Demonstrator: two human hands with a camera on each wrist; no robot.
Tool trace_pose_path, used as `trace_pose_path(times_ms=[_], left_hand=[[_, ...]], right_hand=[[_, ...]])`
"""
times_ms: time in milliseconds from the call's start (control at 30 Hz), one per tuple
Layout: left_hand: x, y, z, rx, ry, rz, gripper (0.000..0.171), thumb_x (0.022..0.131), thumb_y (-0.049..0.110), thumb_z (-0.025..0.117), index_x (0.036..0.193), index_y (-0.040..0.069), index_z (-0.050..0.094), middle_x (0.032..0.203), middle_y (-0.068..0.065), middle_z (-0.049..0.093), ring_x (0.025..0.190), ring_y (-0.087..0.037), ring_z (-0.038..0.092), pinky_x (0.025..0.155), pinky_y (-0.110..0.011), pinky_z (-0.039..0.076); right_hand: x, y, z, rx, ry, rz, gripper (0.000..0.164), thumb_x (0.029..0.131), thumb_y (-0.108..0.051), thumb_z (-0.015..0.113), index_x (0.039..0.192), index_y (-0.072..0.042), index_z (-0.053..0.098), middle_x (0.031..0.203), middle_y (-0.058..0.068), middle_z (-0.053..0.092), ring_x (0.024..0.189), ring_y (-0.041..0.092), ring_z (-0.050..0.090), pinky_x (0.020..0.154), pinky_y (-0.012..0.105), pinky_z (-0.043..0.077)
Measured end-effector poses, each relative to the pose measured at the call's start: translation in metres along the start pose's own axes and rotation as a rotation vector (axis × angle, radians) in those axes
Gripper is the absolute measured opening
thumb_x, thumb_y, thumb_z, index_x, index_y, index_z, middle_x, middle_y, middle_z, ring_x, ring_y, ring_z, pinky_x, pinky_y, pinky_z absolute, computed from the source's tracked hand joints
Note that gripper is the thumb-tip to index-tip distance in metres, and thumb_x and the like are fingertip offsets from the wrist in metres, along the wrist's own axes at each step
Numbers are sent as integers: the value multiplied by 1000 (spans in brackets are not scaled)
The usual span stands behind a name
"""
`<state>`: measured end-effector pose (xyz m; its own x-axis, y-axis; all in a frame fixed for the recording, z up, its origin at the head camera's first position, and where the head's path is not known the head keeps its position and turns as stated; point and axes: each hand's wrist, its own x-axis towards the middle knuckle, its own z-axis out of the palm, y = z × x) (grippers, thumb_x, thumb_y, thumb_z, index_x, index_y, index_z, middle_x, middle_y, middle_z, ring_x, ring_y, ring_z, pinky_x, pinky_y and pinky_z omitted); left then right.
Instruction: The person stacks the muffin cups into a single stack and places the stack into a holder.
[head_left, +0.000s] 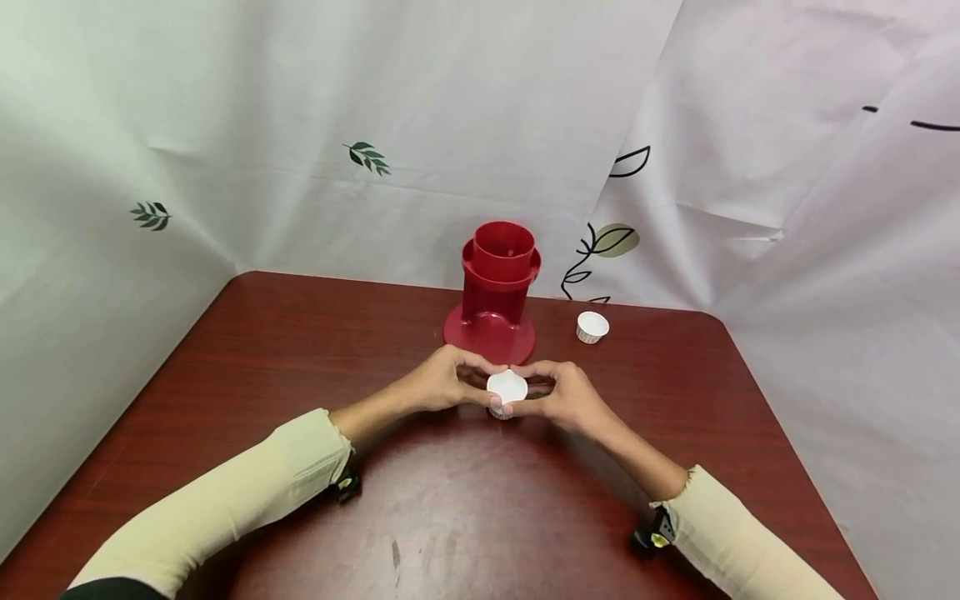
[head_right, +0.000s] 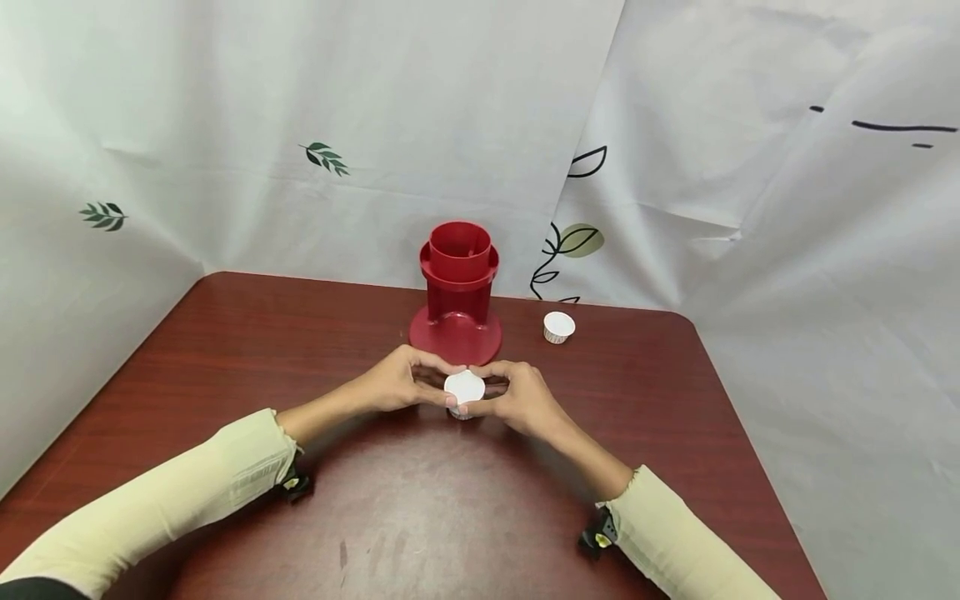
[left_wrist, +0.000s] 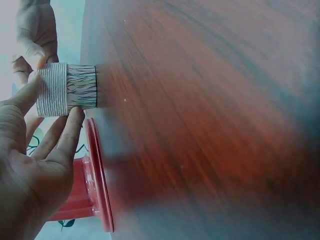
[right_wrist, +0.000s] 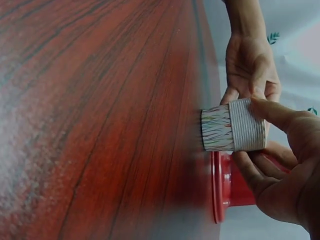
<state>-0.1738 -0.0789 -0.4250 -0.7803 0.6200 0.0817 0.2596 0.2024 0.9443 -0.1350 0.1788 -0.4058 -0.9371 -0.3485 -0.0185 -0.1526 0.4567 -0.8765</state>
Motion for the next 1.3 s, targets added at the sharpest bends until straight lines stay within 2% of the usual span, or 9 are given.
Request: trace_pose_path(times_ms=[333, 500, 633, 933, 1033, 1300], left_hand=[[1, -1, 1, -12, 5, -24, 45, 89, 3, 95, 132, -1, 81, 128, -18, 84, 110, -25, 85, 94, -26, 69], [2, 1, 1, -6, 6, -12, 44, 90, 3, 95, 131, -2, 81, 127, -19, 84, 110, -27, 85, 95, -30, 70], [3, 1, 1, -8, 6, -27, 43, 89, 1, 95, 130, -3, 81, 126, -19, 84, 108, -26, 85, 95, -31, 70], [2, -1, 2, -39, 2, -43, 42, 90, 0, 93, 130, -3, 81, 128, -20, 83, 109, -26, 85, 96, -33, 70], [2, 0, 2, -43, 3, -39, 42, 90, 1, 94, 130, -3, 81, 128, -20, 83, 109, -26, 85, 96, -32, 70], [1, -1, 2, -38, 7, -31, 43, 90, 2, 94, 131, -3, 81, 129, -20, 84, 111, -26, 85, 95, -30, 70]], right_hand=[[0, 1, 1, 43, -2, 21, 57, 83, -15, 103, 134, -4, 80, 130, 12, 84, 111, 25, 85, 94, 29, 71], [0, -1, -3, 34, -21, -3, 57, 84, -15, 102, 135, -4, 80, 129, 13, 84, 112, 26, 85, 94, 30, 71], [0, -2, -5, 27, -40, -17, 59, 85, -15, 101, 139, -5, 78, 127, 13, 85, 112, 26, 85, 95, 29, 70], [0, 2, -5, -18, -31, -53, 65, 84, -24, 103, 141, -9, 77, 126, 11, 85, 111, 25, 85, 98, 41, 71], [0, 2, -8, -26, -24, -50, 66, 83, -26, 103, 142, -10, 78, 126, 10, 86, 111, 24, 85, 98, 41, 71], [0, 3, -15, -38, -11, -66, 64, 84, -20, 101, 141, -5, 77, 127, 15, 85, 115, 29, 84, 101, 40, 70]])
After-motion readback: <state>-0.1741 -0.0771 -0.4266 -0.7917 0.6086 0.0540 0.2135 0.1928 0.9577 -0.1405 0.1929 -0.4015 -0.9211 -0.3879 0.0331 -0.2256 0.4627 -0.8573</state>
